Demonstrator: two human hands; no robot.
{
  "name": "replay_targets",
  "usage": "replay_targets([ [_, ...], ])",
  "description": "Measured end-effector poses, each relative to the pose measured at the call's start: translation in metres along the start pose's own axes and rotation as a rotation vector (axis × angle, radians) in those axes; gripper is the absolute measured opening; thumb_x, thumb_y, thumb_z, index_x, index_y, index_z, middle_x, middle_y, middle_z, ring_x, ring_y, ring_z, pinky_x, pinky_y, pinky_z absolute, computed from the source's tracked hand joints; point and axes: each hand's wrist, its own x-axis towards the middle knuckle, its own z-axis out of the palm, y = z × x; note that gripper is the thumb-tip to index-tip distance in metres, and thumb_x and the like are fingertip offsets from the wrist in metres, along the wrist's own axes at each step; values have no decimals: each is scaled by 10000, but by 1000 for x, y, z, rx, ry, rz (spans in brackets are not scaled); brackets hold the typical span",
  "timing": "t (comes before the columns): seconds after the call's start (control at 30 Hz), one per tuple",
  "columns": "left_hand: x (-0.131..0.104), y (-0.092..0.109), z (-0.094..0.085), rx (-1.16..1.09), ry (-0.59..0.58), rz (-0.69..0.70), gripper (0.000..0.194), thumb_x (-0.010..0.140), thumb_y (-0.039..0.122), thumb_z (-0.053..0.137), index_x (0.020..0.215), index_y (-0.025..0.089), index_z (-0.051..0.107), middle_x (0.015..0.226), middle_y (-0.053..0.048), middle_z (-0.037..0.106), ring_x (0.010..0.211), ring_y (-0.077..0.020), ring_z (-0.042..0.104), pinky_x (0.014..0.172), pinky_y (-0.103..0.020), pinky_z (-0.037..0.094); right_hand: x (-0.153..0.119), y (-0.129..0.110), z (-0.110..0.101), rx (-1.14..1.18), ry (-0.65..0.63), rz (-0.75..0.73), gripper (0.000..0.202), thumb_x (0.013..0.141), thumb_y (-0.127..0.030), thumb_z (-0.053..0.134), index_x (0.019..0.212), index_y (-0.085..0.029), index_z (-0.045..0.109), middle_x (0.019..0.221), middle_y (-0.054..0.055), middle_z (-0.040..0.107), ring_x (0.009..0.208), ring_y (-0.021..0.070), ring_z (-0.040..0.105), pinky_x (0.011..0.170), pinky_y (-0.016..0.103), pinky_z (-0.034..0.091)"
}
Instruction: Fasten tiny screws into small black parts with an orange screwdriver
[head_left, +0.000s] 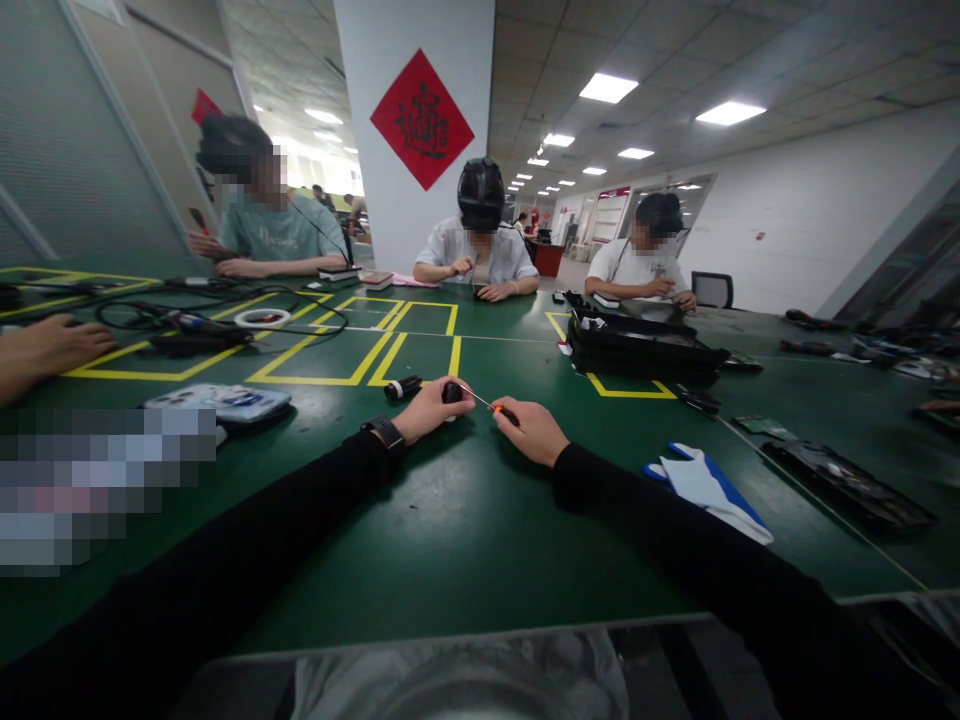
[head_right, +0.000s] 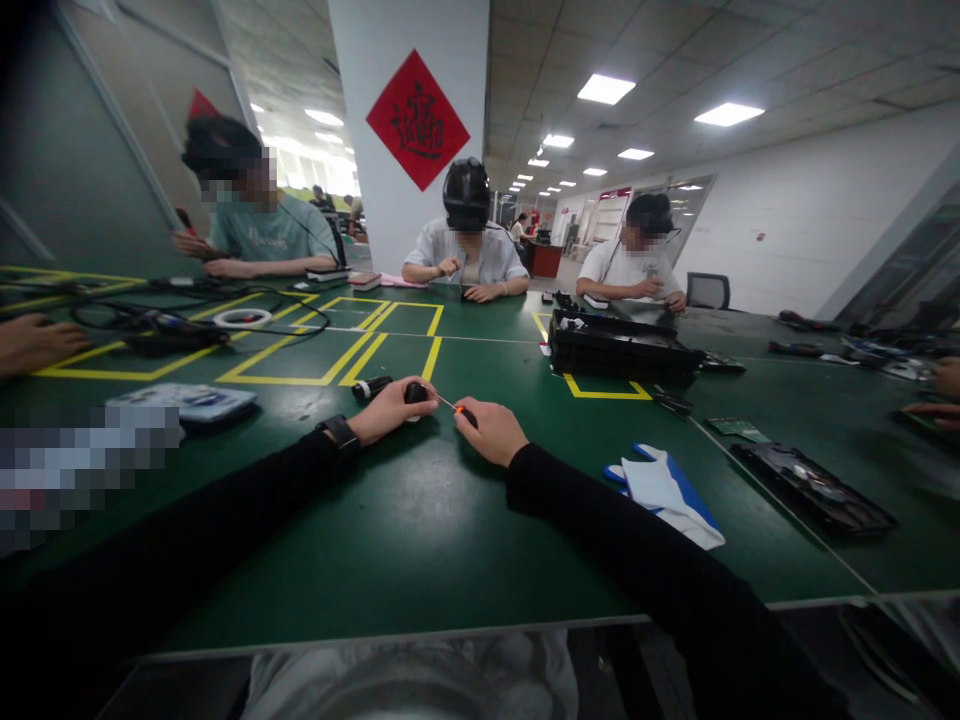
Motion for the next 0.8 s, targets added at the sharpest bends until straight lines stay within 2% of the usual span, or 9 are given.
replay_targets([
  [0.1, 3, -4, -2, -87, 29, -3, 269, 649, 289, 633, 870, 157, 553, 778, 7, 579, 657, -89, 531, 617, -227, 430, -1, 3, -2, 4, -21, -32, 281, 879, -361, 367, 1027, -229, 566, 883, 27, 634, 777, 145, 564, 684, 227, 362],
  [0.2, 4, -6, -5, -167, -24, -11, 250, 658, 248, 619, 878, 160, 538, 830, -2, 581, 715, -95, 546, 669, -236, 428, -1, 4, -3, -3, -29, -52, 272, 869, -361, 382, 1022, -238, 571, 903, 23, 635, 797, 147, 562, 692, 228, 362],
  [0.4, 2, -6, -8, -295, -110, -44, 264, 663, 247, 638, 862, 165, 484, 870, -21, 591, 784, -111, 566, 745, -272, 423, 0, 4, -3, -52, -41, 2, 273, 862, -370, 388, 988, -228, 585, 867, 26, 639, 771, 152, 566, 663, 226, 358],
  [0.63, 1, -6, -10, -111, -144, -16, 284, 706, 307, 596, 929, 167, 490, 847, -14, 591, 805, -117, 565, 749, -276, 432, -1, 5, -5, -74, -55, -28, 280, 862, -365, 388, 1001, -228, 589, 887, 31, 639, 785, 151, 561, 676, 231, 354],
  [0.8, -1, -3, -11, -61, -160, 31, 286, 710, 316, 591, 941, 168, 511, 895, -26, 606, 833, -125, 569, 778, -292, 434, -1, 8, -3, -134, 30, -32, 294, 864, -348, 404, 1042, -197, 584, 927, 62, 618, 822, 157, 533, 729, 260, 349],
])
